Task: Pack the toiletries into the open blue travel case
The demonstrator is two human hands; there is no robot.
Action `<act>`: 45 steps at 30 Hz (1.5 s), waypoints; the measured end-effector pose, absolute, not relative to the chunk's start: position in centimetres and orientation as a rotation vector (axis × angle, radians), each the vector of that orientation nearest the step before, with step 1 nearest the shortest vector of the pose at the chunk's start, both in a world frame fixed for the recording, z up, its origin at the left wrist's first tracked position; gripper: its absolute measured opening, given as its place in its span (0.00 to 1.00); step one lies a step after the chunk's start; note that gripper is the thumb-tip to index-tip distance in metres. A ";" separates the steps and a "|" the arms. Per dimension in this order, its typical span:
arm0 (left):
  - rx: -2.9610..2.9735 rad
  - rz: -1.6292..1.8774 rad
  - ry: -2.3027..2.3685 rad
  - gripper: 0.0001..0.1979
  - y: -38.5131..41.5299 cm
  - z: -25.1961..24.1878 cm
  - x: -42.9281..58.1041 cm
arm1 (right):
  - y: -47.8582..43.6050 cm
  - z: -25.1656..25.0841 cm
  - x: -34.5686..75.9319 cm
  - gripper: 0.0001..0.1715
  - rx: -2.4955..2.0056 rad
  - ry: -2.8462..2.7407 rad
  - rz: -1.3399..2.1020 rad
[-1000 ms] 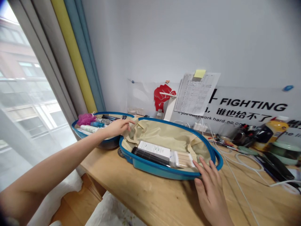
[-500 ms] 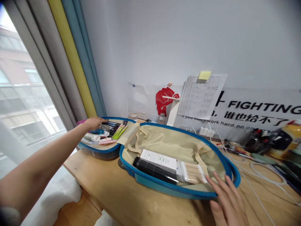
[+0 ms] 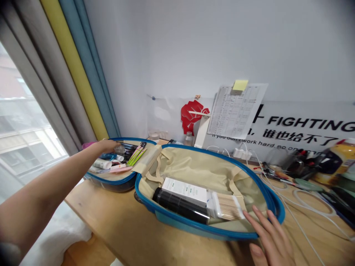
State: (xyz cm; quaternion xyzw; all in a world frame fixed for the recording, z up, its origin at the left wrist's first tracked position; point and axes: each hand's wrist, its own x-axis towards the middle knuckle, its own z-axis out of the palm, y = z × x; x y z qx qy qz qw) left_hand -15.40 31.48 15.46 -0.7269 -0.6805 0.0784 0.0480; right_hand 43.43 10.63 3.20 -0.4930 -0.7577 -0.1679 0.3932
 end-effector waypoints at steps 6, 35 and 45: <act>-2.133 0.264 -1.936 0.22 30.2 17.7 -11.6 | 10.2 3.4 43.2 0.29 -1.298 -1.927 -0.410; -3.056 0.352 -1.536 0.23 30.2 10.7 13.3 | 9.7 4.4 42.7 0.25 -1.295 -1.958 -0.462; -3.032 0.343 -1.550 0.20 30.3 10.3 13.2 | 9.9 4.4 42.5 0.25 -1.298 -1.955 -0.467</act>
